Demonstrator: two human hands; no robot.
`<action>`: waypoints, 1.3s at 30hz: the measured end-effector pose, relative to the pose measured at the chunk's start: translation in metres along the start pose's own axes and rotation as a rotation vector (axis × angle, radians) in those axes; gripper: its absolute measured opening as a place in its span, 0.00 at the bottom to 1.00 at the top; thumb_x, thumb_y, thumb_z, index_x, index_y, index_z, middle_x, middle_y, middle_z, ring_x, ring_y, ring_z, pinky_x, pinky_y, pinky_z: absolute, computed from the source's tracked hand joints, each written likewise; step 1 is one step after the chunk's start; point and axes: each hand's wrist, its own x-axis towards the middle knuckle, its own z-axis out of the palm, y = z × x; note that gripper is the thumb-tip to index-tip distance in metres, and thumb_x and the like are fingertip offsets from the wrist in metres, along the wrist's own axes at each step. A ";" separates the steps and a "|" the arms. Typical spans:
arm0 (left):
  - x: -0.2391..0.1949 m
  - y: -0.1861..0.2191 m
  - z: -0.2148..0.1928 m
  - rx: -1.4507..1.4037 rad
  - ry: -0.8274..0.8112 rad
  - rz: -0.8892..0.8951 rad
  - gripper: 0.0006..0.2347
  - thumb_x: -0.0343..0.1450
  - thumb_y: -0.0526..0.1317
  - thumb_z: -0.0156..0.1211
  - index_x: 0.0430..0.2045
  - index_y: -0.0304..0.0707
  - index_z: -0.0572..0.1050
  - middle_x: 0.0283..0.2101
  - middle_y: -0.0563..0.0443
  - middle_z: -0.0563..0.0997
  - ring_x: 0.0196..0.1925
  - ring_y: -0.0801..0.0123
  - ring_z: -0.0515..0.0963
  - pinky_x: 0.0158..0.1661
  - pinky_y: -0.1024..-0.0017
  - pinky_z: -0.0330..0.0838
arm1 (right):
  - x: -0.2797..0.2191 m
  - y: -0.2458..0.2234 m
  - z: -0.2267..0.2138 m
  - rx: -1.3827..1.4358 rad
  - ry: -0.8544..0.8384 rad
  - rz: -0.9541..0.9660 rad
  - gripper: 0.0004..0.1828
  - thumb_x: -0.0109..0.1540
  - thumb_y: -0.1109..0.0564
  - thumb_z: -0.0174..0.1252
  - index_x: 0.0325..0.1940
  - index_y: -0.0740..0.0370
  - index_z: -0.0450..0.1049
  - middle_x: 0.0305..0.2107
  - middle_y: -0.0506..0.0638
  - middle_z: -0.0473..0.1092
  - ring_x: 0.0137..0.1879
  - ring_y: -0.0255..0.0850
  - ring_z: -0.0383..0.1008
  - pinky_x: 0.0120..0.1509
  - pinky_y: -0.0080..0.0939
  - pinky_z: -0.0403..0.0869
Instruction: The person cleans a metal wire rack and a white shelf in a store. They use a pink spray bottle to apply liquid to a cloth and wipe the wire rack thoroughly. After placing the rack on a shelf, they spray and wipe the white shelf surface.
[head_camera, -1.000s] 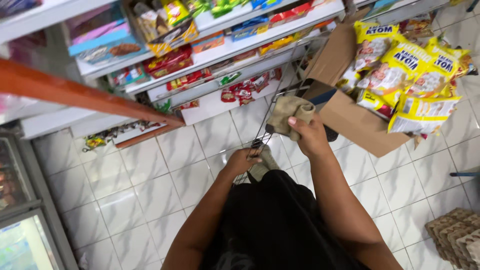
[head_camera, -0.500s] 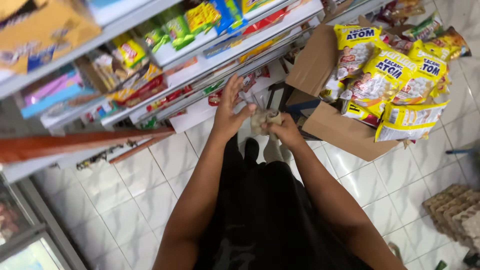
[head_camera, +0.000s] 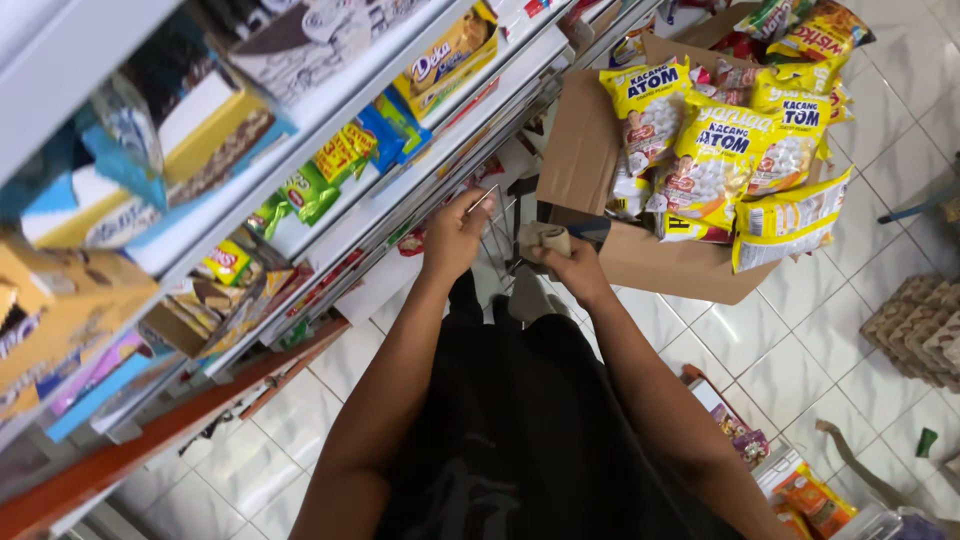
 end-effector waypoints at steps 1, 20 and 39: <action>0.006 -0.005 0.001 0.000 0.019 0.051 0.09 0.74 0.42 0.60 0.43 0.37 0.81 0.29 0.53 0.82 0.25 0.78 0.75 0.29 0.76 0.69 | 0.000 0.003 -0.004 0.008 0.019 -0.007 0.17 0.59 0.52 0.65 0.48 0.64 0.79 0.32 0.45 0.75 0.33 0.32 0.71 0.35 0.33 0.70; 0.091 -0.095 -0.001 0.247 0.118 0.132 0.09 0.76 0.40 0.57 0.45 0.36 0.80 0.41 0.41 0.84 0.42 0.52 0.82 0.46 0.63 0.74 | -0.007 -0.008 -0.006 0.044 0.094 -0.036 0.13 0.60 0.52 0.65 0.39 0.65 0.79 0.27 0.45 0.74 0.30 0.31 0.69 0.34 0.34 0.68; 0.093 -0.085 -0.020 0.704 0.314 -0.029 0.16 0.73 0.41 0.62 0.49 0.28 0.73 0.47 0.27 0.79 0.49 0.36 0.78 0.51 0.51 0.72 | -0.025 -0.021 -0.023 0.262 0.121 -0.122 0.19 0.62 0.54 0.61 0.54 0.65 0.73 0.40 0.46 0.76 0.44 0.35 0.76 0.48 0.36 0.75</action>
